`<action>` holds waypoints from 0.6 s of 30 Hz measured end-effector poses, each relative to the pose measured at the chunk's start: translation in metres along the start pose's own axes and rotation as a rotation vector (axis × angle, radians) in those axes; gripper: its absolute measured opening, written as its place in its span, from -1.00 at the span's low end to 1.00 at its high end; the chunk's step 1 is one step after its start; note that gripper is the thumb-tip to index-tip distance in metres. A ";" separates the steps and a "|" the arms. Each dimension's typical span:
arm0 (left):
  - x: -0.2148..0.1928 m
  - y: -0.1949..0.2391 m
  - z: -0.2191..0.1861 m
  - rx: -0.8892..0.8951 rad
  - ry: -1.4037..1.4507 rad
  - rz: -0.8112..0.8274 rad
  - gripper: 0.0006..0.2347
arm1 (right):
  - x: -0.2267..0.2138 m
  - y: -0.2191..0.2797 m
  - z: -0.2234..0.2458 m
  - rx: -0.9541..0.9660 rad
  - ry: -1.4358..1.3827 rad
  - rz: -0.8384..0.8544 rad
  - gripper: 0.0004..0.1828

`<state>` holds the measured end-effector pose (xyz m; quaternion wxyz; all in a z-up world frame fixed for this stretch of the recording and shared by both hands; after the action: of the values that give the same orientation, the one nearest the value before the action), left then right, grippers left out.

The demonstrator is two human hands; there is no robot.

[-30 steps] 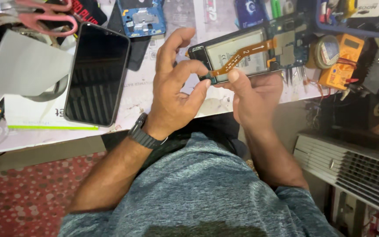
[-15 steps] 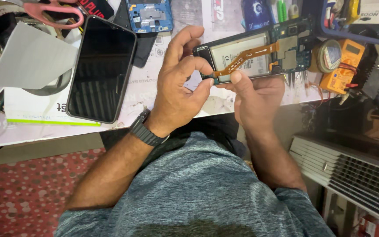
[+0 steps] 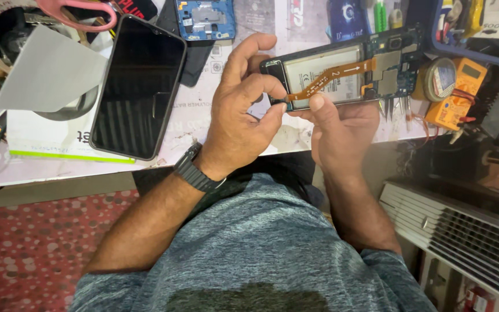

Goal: The person handles a disassembled Samsung smartphone, repeatedly adjusting the battery and ribbon cables. They use a metal spudger to pry and align internal components, then reseat the orange ribbon cable into its connector. The phone remains open on the workbench throughout.

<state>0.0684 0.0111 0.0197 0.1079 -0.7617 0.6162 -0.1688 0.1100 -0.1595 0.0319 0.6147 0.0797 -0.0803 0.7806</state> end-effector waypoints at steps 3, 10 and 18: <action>-0.001 0.001 0.001 -0.020 -0.008 0.002 -0.82 | 0.001 -0.001 0.000 -0.006 -0.004 0.001 -0.66; -0.002 0.000 -0.002 0.007 -0.026 0.001 -0.85 | 0.006 -0.002 0.000 -0.035 0.003 -0.023 -0.61; -0.007 0.000 -0.003 -0.057 -0.086 -0.012 -0.85 | -0.001 0.001 -0.011 0.061 0.042 -0.024 -0.58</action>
<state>0.0661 0.0179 0.0219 0.1113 -0.7748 0.6109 -0.1191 0.1093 -0.1583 0.0206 0.6228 0.0830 -0.0425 0.7768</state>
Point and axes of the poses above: each hand's wrist, its own y-axis away from the middle knuckle, its own x-axis out of the palm, z = x × y, the point moved 7 cm from there along -y, towards the middle knuckle, and after that the axes turned 1 degree about y, right-handed, at the moved point
